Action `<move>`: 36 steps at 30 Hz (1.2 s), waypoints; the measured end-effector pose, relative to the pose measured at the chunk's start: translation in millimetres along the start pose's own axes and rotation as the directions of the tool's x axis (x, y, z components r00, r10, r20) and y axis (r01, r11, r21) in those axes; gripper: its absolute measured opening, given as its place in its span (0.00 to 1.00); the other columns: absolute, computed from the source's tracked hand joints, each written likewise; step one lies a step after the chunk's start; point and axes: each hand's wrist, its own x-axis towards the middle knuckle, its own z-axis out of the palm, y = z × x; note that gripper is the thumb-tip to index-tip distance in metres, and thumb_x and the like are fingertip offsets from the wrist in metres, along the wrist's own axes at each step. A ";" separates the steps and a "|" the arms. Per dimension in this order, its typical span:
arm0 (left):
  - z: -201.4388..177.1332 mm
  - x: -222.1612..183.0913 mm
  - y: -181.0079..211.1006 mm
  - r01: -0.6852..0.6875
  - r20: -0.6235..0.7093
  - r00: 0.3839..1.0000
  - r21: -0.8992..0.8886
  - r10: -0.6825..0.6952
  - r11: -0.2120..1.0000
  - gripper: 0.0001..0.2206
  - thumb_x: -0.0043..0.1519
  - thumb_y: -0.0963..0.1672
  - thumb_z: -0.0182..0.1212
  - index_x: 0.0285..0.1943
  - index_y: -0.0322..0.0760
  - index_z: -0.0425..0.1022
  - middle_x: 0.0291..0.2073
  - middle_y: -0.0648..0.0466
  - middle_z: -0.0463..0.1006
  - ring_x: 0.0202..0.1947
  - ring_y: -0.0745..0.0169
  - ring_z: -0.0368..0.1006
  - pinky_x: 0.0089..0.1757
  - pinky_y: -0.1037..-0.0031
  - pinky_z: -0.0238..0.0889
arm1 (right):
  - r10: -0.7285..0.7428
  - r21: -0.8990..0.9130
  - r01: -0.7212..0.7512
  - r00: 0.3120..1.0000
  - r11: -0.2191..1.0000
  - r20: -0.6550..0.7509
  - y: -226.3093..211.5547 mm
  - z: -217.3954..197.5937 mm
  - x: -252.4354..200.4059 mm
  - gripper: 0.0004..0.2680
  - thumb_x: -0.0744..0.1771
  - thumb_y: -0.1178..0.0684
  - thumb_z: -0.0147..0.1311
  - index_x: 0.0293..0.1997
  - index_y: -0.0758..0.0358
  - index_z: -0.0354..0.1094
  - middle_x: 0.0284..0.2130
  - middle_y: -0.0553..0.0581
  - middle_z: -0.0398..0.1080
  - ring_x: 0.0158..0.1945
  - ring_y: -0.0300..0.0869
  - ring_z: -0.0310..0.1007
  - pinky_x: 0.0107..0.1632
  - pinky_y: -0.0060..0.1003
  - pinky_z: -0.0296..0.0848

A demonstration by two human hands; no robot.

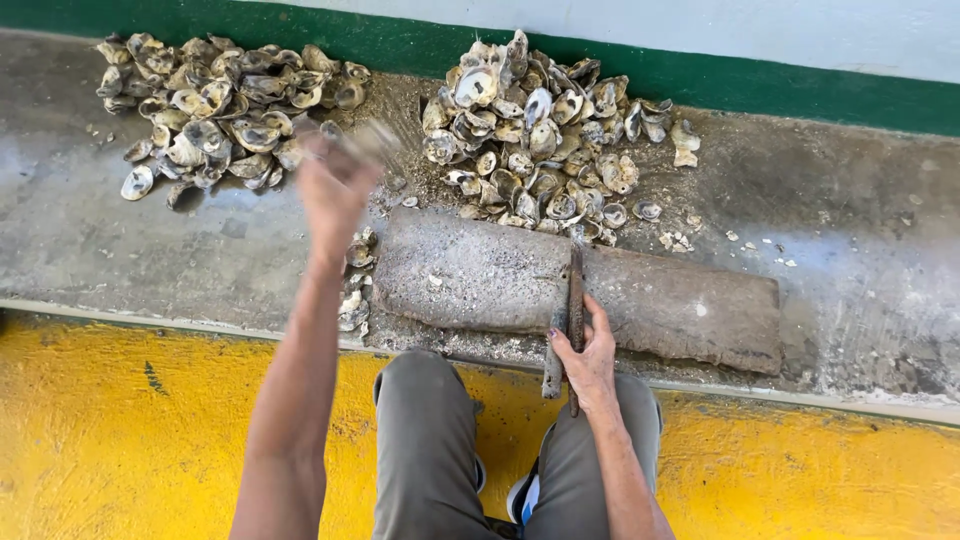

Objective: Breaking open oyster shells using two metal rods as tools.

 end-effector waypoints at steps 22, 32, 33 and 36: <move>248.5 -60.5 -25.3 -0.561 0.515 0.768 0.255 0.381 0.788 0.28 0.49 0.33 0.58 0.63 0.31 0.72 0.55 0.43 0.74 0.44 0.46 0.77 0.38 0.65 0.76 | 0.094 -0.023 -0.095 0.995 0.995 -0.030 -6.9 5.2 0.0 0.27 0.63 0.66 0.57 0.71 0.65 0.52 0.40 0.60 0.74 0.39 0.38 0.74 0.41 0.34 0.74; 210.8 -74.9 -6.2 -0.371 0.387 0.880 0.201 0.275 0.907 0.14 0.57 0.32 0.61 0.49 0.34 0.76 0.46 0.46 0.77 0.38 0.47 0.80 0.37 0.63 0.76 | 0.101 -0.031 -0.102 0.995 0.994 -0.018 -13.4 6.8 -1.3 0.27 0.63 0.66 0.57 0.71 0.64 0.52 0.38 0.56 0.75 0.38 0.36 0.74 0.40 0.32 0.74; 207.0 -75.7 -3.1 -0.376 0.316 0.889 0.092 0.332 0.922 0.08 0.59 0.34 0.64 0.44 0.35 0.77 0.45 0.47 0.77 0.39 0.47 0.80 0.38 0.62 0.76 | 0.114 -0.039 -0.115 0.993 0.993 -0.019 -15.1 7.0 0.7 0.27 0.63 0.66 0.58 0.70 0.63 0.52 0.38 0.56 0.75 0.37 0.36 0.74 0.39 0.32 0.74; 184.1 -109.8 16.1 -0.330 0.285 0.890 -0.139 0.357 0.934 0.07 0.59 0.35 0.64 0.41 0.37 0.77 0.46 0.49 0.77 0.43 0.49 0.81 0.39 0.67 0.79 | 0.033 0.006 -0.033 0.999 0.999 0.004 -0.4 3.9 5.8 0.26 0.64 0.66 0.57 0.71 0.65 0.52 0.38 0.55 0.75 0.39 0.34 0.74 0.42 0.30 0.74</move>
